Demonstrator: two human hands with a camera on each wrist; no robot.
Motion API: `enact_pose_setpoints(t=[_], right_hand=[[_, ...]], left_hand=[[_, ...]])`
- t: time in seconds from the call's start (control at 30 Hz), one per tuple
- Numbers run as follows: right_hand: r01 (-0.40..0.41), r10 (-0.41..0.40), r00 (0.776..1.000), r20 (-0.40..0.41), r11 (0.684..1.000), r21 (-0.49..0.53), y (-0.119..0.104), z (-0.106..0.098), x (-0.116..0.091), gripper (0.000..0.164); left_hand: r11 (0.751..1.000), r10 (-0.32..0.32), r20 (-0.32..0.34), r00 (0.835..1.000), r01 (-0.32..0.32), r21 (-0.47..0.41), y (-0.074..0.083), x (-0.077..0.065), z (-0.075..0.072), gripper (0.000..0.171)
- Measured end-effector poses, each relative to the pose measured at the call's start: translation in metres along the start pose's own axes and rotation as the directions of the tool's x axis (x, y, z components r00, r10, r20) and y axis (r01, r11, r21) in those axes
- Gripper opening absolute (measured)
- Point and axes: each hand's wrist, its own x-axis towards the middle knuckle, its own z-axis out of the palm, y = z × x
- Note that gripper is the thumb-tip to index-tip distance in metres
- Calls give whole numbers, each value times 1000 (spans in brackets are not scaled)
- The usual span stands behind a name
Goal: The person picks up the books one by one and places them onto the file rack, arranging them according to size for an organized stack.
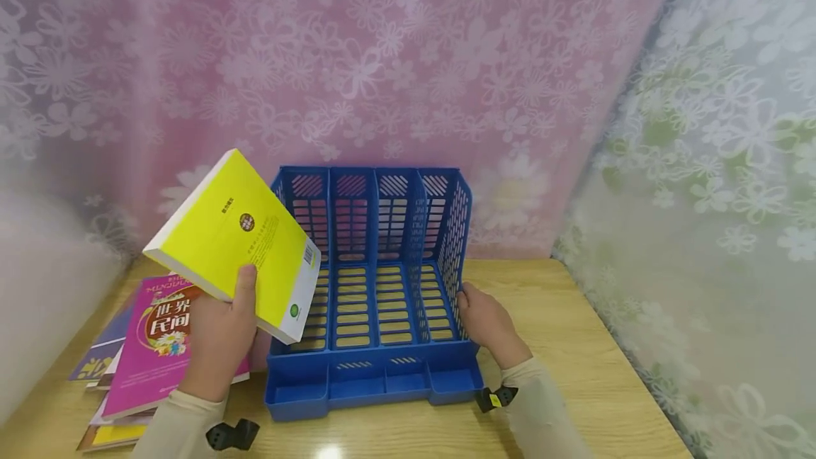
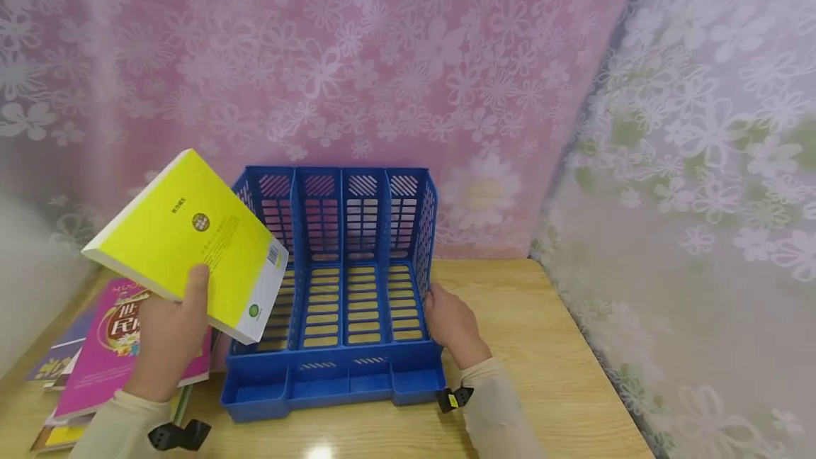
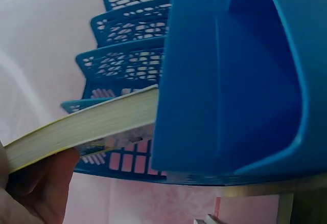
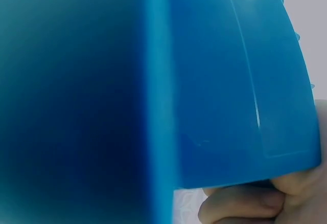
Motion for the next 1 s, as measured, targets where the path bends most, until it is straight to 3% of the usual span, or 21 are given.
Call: enact_pose_setpoints(t=[0.13,0.3,0.57,0.77,0.9,1.0], right_hand=[[-2,2,1000,-11,1000,-4,-1,-2,1,39],[-13,13,1000,4,1000,1,0,-1,0,41],[-18,18,1000,1,1000,9,-2,-2,-1,41],[-23,23,1000,1,999,29,1,2,-1,43],[-4,4,1000,-14,999,43,2,4,-1,40],[4,-3,1000,-26,999,39,3,3,0,39]], left_hand=[[990,-88,62,994,81,114,2,7,13,52],[975,-141,139,980,113,191,4,14,32,61],[948,-171,207,963,104,300,1,21,49,66],[928,-227,302,926,111,357,-10,20,60,66],[907,-261,313,913,122,402,-16,18,62,68],[911,-263,339,903,116,397,-15,18,62,71]])
